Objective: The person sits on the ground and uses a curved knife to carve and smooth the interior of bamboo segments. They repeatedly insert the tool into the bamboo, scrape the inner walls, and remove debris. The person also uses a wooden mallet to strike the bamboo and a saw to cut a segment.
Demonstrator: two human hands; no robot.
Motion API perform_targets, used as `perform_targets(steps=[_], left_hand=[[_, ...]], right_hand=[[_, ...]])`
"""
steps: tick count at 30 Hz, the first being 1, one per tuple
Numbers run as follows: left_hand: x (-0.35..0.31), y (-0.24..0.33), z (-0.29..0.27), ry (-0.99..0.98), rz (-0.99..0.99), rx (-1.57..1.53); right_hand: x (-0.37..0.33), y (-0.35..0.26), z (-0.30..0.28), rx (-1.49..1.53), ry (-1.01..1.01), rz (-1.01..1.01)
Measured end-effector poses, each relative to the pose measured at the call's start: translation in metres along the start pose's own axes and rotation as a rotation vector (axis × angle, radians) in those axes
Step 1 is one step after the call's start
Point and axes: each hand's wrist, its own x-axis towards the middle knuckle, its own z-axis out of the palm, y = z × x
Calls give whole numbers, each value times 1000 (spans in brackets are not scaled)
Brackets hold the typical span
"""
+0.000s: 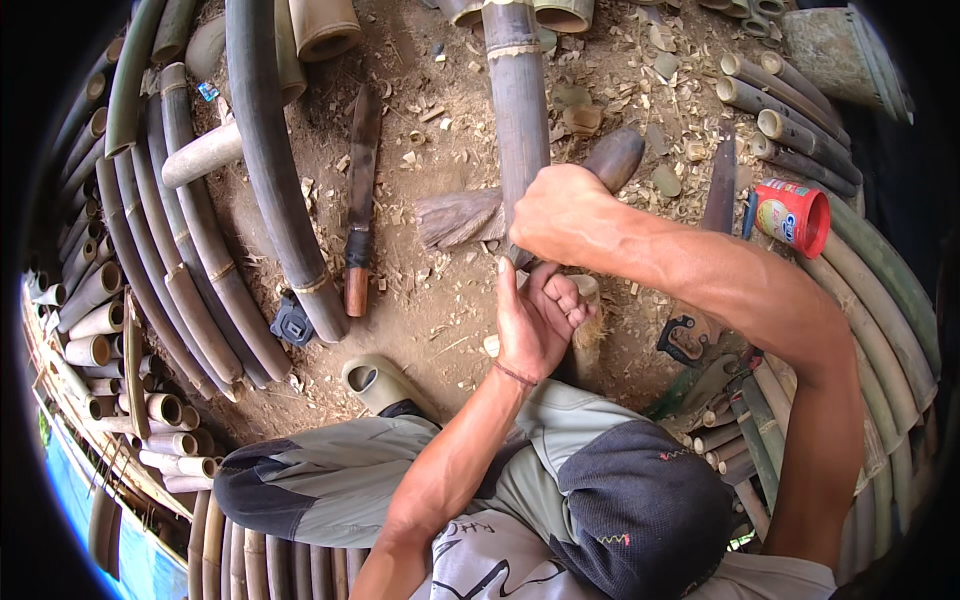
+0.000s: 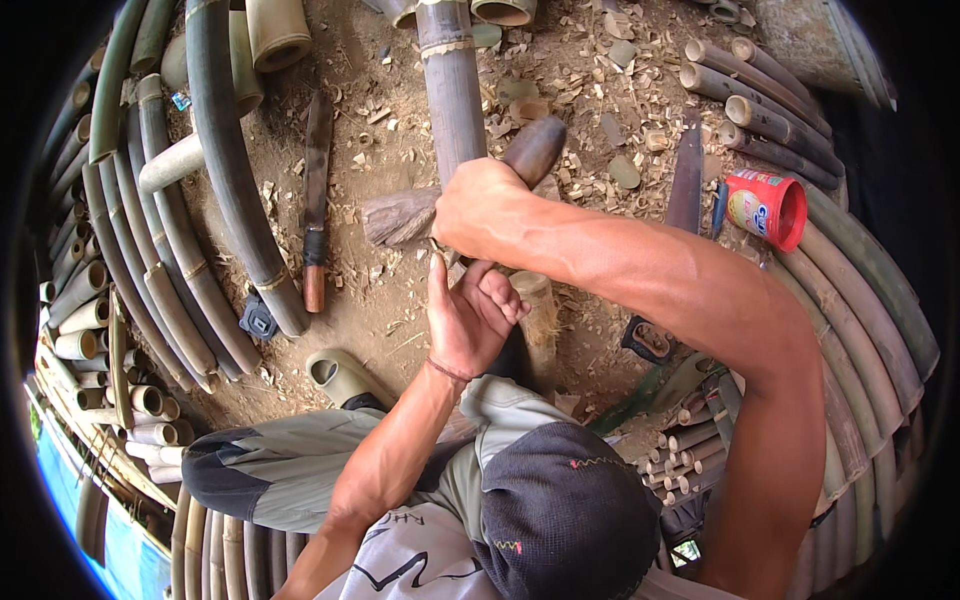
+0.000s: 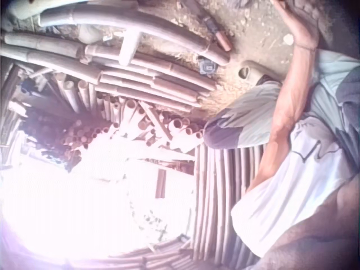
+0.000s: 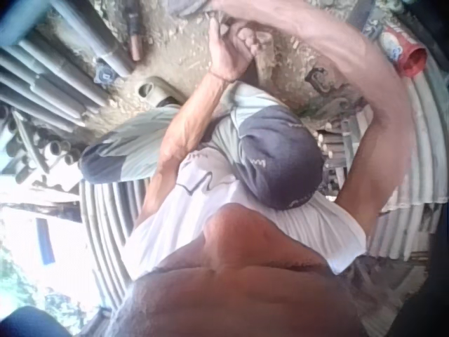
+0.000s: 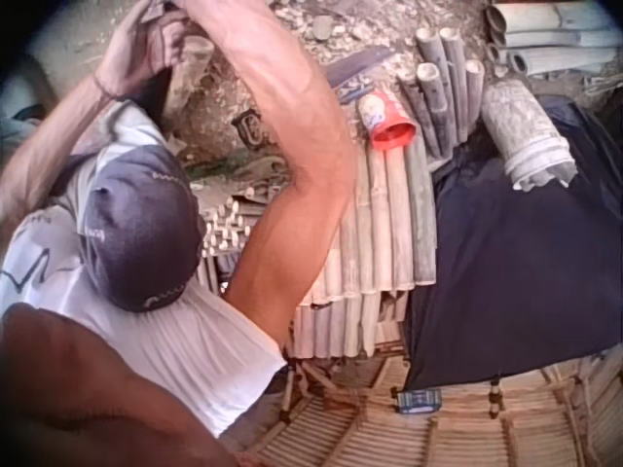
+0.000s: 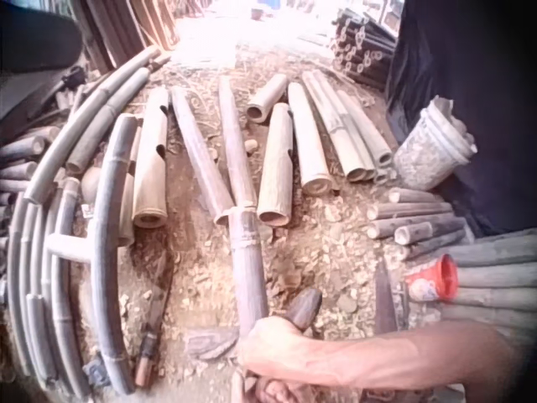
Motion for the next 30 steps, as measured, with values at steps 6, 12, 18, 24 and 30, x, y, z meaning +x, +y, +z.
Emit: perform_targets(steps=[6,12,18,24,30], left_hand=[[-31,-13,-27,-221,-220,1243],[-62,-43,4,-41,199,1661],[-78,4,51,-52,244,1921],[-77,34,54,-160,239,1091],[-5,39,-77,275,506,1308]], right_hand=[[-73,-36,95,772,180,300],[-99,-96,148,2117,1033,517],[-153,-104,94,437,927,428],[-111,-53,137,879,1343,239],[-56,-44,132,1370,1551,131]])
